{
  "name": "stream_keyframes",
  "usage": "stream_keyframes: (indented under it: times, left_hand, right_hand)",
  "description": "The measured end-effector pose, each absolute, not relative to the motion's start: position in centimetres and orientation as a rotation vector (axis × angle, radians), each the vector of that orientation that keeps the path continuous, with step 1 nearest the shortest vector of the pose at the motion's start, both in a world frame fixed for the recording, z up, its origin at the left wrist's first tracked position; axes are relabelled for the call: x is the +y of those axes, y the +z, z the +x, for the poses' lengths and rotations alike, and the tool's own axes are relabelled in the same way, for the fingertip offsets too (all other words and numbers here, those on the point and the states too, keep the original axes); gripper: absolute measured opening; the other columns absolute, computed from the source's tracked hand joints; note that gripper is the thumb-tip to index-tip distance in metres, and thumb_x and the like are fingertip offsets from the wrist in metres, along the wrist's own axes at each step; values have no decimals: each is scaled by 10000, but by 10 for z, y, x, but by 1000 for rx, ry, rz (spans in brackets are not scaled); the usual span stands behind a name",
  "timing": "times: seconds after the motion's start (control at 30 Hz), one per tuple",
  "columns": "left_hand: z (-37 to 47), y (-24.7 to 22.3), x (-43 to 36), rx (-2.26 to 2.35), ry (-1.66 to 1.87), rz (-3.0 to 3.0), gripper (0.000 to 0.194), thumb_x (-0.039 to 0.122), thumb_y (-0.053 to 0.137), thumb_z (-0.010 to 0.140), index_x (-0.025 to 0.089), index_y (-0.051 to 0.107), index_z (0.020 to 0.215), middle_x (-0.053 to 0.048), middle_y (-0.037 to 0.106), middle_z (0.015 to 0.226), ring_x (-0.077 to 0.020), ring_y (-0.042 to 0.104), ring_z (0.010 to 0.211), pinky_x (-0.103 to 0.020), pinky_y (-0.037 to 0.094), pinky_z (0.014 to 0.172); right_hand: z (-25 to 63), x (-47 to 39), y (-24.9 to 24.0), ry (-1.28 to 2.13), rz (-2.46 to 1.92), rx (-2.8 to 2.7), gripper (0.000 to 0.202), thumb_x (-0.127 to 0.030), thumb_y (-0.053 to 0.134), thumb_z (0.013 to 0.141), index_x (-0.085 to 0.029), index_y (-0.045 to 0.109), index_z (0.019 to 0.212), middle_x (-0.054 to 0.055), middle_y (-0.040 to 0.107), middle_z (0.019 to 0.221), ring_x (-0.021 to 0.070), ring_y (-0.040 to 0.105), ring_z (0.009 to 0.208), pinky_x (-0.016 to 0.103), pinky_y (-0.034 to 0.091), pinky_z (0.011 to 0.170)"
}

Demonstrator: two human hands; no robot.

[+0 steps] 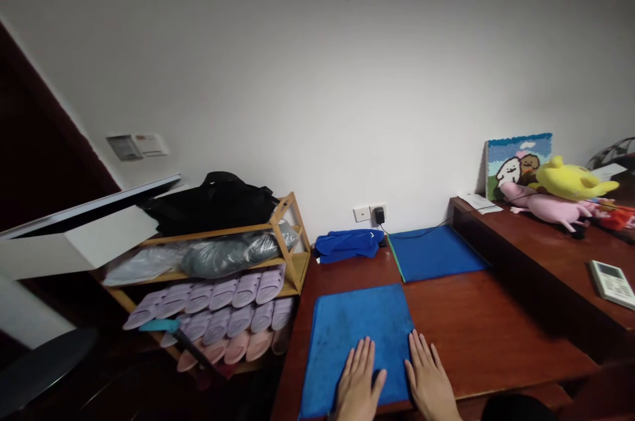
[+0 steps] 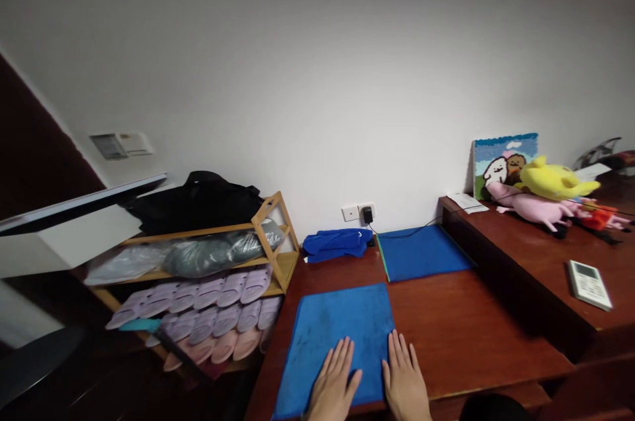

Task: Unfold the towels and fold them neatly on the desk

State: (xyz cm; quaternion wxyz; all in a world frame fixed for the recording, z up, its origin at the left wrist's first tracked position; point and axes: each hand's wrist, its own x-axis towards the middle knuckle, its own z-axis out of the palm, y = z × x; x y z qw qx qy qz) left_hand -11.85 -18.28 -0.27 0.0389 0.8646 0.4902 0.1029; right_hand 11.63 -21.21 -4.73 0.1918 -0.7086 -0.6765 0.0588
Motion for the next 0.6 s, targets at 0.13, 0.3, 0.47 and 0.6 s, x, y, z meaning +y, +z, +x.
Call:
stream_keyframes:
  times: [0.13, 0.3, 0.47, 0.6]
  left_hand:
    - [-191, -9, -180, 1816, 289, 2521, 645, 543, 312, 1082, 258, 297, 1661, -46, 311, 1713, -262, 336, 1573, -502, 355, 1287]
    - [-235, -15, -185, 1918, 316, 2461, 667, 542, 333, 1067, 247, 294, 1664, -34, 298, 1718, -264, 314, 1579, -492, 357, 1286]
    - [-239, -29, -189, 1919, 412, 2469, 669, 520, 371, 1052, 305, 252, 1674, -1, 355, 1698, -271, 343, 1566, -511, 382, 1275]
    - [-238, -31, -187, 1924, 409, 2461, 681, 540, 382, 1042, 319, 258, 1674, 7, 371, 1693, -278, 358, 1561, -511, 390, 1273]
  right_hand:
    - [116, -212, -53, 133, -1968, -1896, 678, -515, 264, 1055, -169, 434, 1613, 64, 341, 1688, 306, 316, 1579, 551, 248, 1307]
    - [116, -213, -54, 112, -1977, -1889, 671, -498, 257, 1053, -176, 435, 1614, 65, 337, 1687, 318, 306, 1582, 582, 244, 1301]
    - [118, -214, -58, 150, -2023, -1912, 673, -524, 272, 1041, -207, 451, 1607, 51, 353, 1681, 330, 313, 1578, 600, 243, 1297]
    - [121, -194, -38, 142, -2066, -1918, 677, -507, 278, 1036, -178, 467, 1596, 80, 401, 1662, 332, 306, 1581, 595, 207, 1305]
